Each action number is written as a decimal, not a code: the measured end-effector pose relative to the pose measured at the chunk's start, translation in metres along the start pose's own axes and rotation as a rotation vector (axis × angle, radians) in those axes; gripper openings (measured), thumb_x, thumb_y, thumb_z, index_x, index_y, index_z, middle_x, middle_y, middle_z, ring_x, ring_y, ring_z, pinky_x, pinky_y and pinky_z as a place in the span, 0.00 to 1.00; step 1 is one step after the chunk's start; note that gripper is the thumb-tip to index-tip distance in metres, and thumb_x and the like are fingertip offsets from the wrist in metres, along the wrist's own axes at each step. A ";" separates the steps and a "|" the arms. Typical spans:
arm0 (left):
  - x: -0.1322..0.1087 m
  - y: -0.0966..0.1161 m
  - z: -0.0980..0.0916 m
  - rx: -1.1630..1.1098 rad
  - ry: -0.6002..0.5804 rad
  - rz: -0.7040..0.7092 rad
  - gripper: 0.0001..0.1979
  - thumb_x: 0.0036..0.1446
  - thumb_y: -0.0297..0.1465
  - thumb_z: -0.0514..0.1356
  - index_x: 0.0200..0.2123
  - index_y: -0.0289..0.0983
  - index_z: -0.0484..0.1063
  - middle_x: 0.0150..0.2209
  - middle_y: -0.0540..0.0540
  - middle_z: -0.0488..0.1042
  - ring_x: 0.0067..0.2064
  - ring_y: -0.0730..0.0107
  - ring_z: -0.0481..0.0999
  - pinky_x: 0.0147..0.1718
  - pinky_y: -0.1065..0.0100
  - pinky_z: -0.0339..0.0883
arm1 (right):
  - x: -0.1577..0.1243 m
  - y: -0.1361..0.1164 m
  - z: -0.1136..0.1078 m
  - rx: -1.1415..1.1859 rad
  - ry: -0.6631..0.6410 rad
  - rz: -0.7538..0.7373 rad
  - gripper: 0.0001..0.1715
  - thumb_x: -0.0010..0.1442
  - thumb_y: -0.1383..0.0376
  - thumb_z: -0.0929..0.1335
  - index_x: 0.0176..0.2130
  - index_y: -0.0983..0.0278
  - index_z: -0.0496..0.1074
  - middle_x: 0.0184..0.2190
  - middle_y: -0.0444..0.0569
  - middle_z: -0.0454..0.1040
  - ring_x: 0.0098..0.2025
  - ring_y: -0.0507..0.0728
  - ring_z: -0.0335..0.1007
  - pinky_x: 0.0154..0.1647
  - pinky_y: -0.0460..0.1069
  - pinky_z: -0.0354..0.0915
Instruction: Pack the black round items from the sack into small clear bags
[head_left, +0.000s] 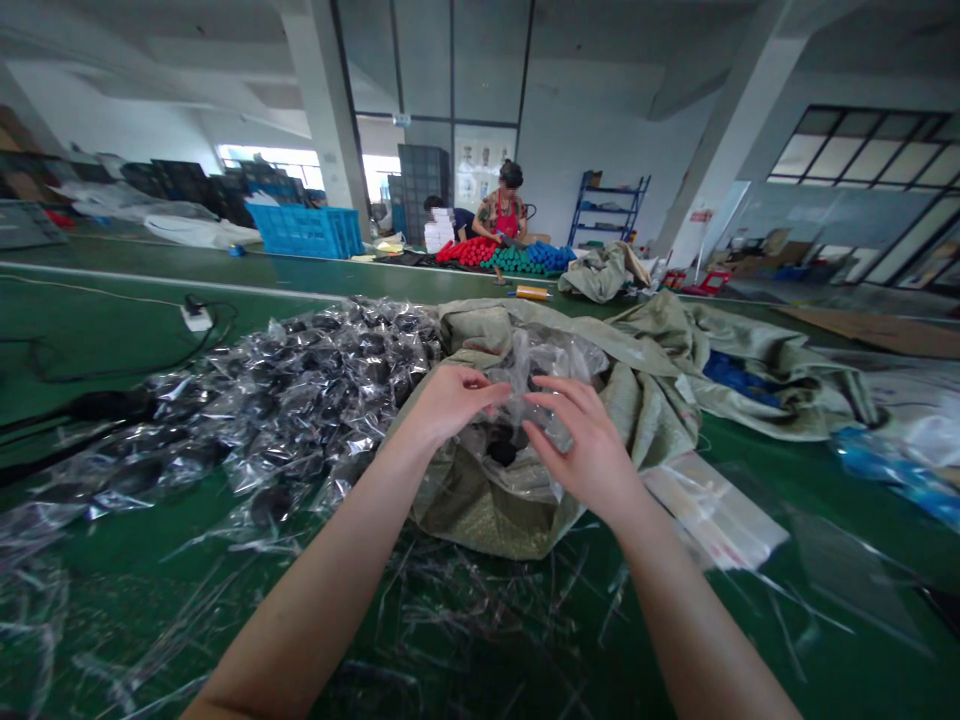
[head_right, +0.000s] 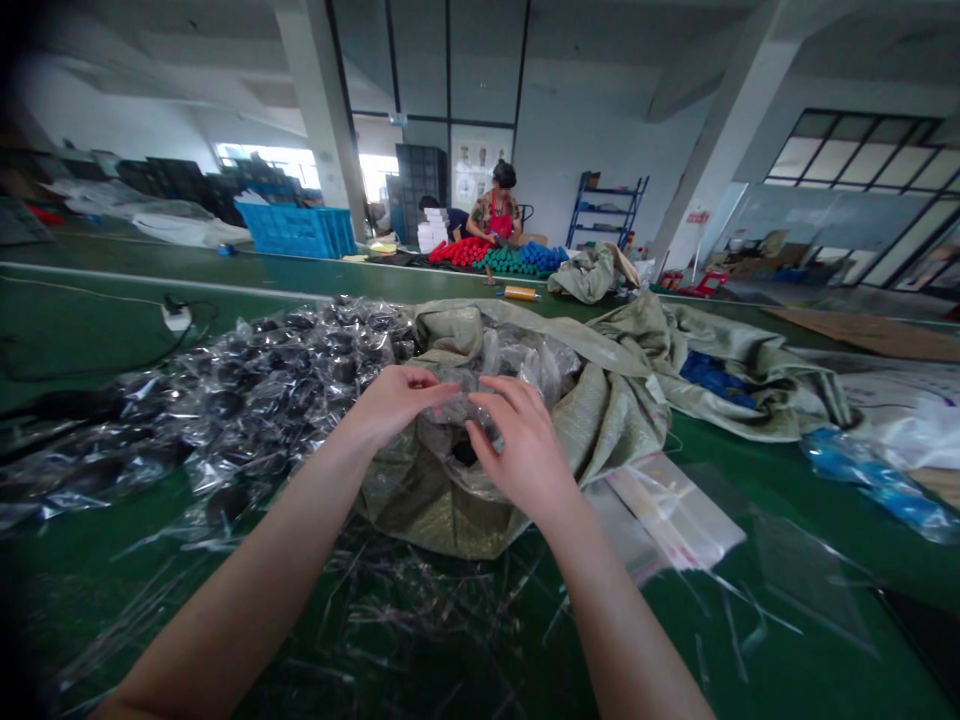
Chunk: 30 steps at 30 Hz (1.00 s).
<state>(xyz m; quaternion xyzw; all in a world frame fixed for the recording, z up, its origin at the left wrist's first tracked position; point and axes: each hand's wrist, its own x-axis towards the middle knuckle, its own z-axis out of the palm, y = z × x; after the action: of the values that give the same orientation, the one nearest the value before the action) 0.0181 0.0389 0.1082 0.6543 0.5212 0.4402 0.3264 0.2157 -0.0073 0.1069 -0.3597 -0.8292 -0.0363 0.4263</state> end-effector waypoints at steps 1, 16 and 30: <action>-0.001 0.002 0.001 0.007 -0.012 0.001 0.19 0.49 0.44 0.63 0.17 0.37 0.71 0.18 0.50 0.69 0.22 0.74 0.64 0.24 0.70 0.53 | 0.000 -0.001 0.002 -0.007 0.035 0.013 0.12 0.63 0.65 0.65 0.47 0.62 0.72 0.50 0.56 0.74 0.55 0.61 0.68 0.57 0.59 0.64; -0.033 0.032 0.020 0.343 -0.073 0.172 0.27 0.45 0.56 0.63 0.35 0.37 0.71 0.32 0.48 0.75 0.31 0.67 0.71 0.29 0.67 0.60 | -0.004 -0.005 0.006 -0.083 0.300 0.291 0.07 0.59 0.67 0.67 0.28 0.61 0.68 0.25 0.45 0.74 0.27 0.55 0.72 0.30 0.49 0.66; -0.057 0.054 0.016 0.437 0.102 0.400 0.13 0.58 0.30 0.54 0.21 0.37 0.62 0.20 0.53 0.65 0.23 0.76 0.64 0.24 0.71 0.54 | -0.001 -0.043 -0.016 0.027 0.247 0.359 0.08 0.57 0.67 0.67 0.28 0.61 0.63 0.21 0.41 0.67 0.22 0.50 0.65 0.25 0.45 0.62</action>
<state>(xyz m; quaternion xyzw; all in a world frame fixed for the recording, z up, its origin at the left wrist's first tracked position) 0.0498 -0.0294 0.1364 0.7758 0.4800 0.4054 0.0584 0.2003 -0.0451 0.1272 -0.4889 -0.6936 0.0077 0.5291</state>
